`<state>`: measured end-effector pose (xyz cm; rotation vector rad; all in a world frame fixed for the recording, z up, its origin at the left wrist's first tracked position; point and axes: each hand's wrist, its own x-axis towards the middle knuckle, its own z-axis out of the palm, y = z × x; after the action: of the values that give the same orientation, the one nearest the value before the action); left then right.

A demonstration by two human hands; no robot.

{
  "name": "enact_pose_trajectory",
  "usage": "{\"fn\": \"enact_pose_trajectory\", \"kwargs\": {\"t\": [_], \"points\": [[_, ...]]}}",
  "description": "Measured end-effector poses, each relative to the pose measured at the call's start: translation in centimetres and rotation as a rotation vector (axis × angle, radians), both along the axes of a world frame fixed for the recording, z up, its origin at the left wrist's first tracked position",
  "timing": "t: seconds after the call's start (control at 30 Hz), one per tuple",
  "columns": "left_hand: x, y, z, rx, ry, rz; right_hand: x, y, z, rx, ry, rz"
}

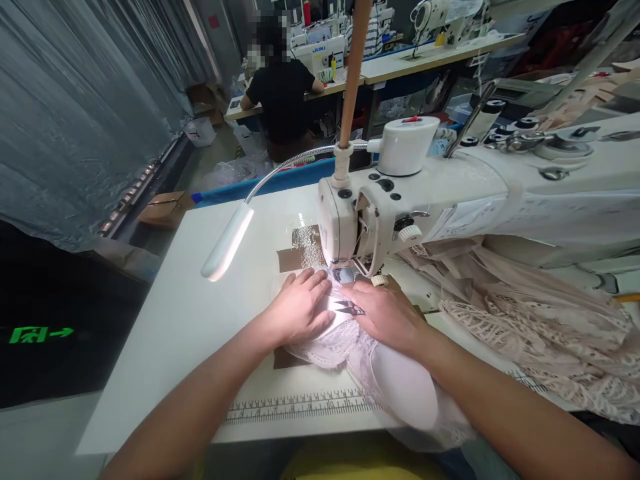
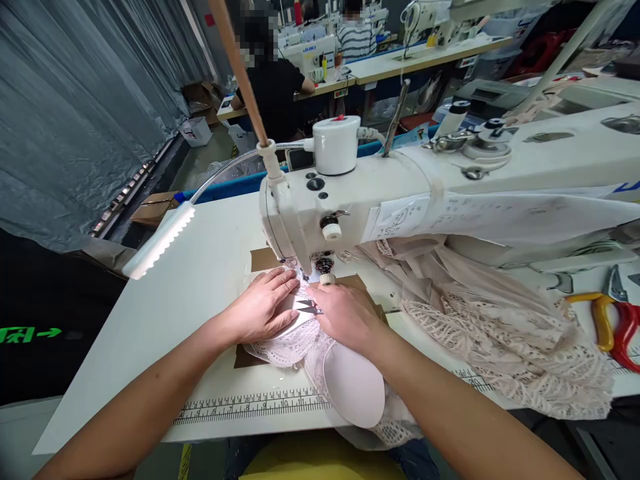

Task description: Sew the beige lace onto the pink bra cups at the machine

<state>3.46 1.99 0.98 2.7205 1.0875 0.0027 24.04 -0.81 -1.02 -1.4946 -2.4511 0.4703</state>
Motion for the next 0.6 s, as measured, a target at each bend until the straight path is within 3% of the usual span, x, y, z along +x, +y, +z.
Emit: {"fn": "enact_pose_trajectory", "kwargs": {"t": [0.4,0.6], "points": [[-0.3,2.9,0.1,-0.013,0.069,-0.144,-0.1,0.1,0.3,-0.078,-0.002,-0.045],[-0.4,1.9,0.7,0.043,0.090,-0.170,0.1,0.1,0.2,-0.065,-0.080,-0.016]]}}
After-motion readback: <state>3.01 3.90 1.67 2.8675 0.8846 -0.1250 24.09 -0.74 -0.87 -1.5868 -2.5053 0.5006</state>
